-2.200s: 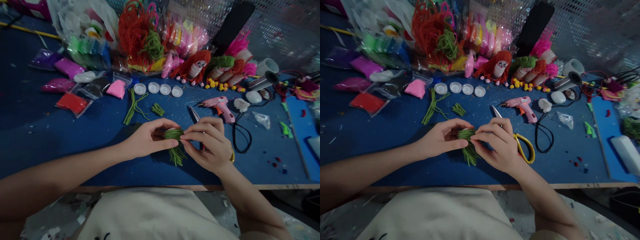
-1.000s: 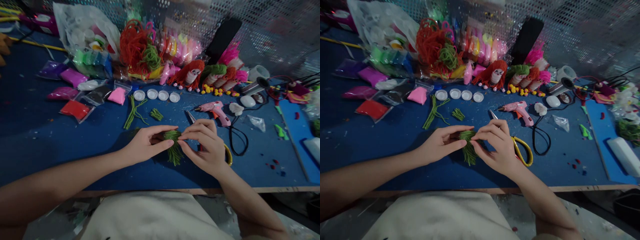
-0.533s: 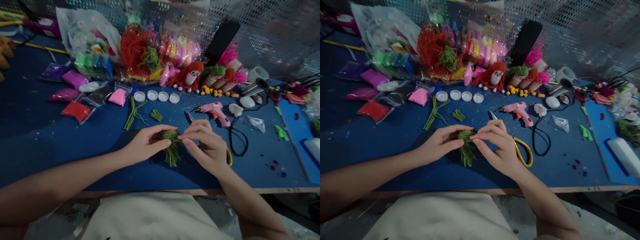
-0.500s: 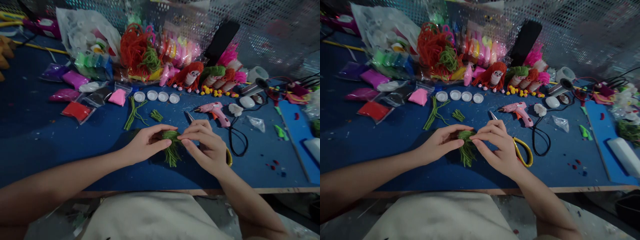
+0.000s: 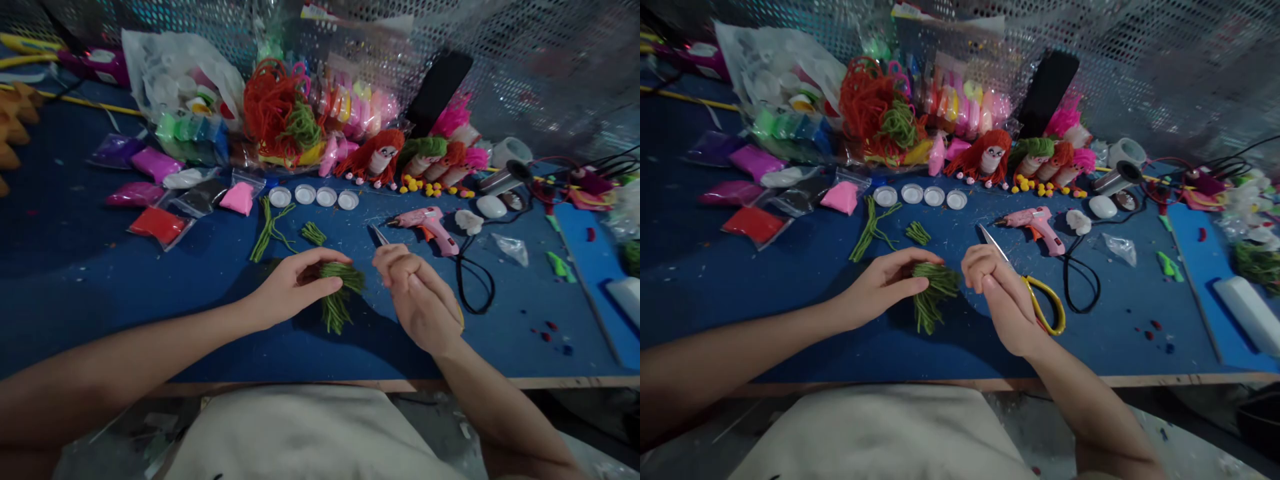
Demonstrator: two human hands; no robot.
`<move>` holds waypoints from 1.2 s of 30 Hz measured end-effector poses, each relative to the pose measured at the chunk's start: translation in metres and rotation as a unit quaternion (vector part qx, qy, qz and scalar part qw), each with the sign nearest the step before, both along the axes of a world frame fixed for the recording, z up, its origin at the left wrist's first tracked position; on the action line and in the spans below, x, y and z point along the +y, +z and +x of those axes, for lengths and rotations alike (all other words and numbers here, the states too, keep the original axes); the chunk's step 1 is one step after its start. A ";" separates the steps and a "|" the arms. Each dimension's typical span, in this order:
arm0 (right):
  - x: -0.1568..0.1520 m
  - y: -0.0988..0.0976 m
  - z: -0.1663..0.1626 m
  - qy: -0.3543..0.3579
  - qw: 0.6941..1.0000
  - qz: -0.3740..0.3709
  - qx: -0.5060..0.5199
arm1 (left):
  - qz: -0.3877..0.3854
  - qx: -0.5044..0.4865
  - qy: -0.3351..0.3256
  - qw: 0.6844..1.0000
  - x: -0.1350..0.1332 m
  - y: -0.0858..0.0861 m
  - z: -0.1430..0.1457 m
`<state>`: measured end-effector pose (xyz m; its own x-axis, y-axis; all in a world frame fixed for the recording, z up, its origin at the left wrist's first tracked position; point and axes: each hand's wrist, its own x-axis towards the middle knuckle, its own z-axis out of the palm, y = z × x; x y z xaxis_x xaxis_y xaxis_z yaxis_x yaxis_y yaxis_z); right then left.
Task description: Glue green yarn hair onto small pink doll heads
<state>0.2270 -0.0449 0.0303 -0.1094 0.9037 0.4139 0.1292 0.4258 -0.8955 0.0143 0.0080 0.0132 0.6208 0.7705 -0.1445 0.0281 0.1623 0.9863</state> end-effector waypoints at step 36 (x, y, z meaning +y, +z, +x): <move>0.006 0.006 -0.008 -0.079 0.953 0.139 -0.257 | 0.013 -0.018 -0.009 1.000 0.004 -0.007 -0.004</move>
<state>0.2186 -0.0388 0.0362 -0.2341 0.7893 0.5677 0.6031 0.5759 -0.5520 0.0105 0.0121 0.0061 0.6395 0.7621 -0.1013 -0.0045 0.1354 0.9908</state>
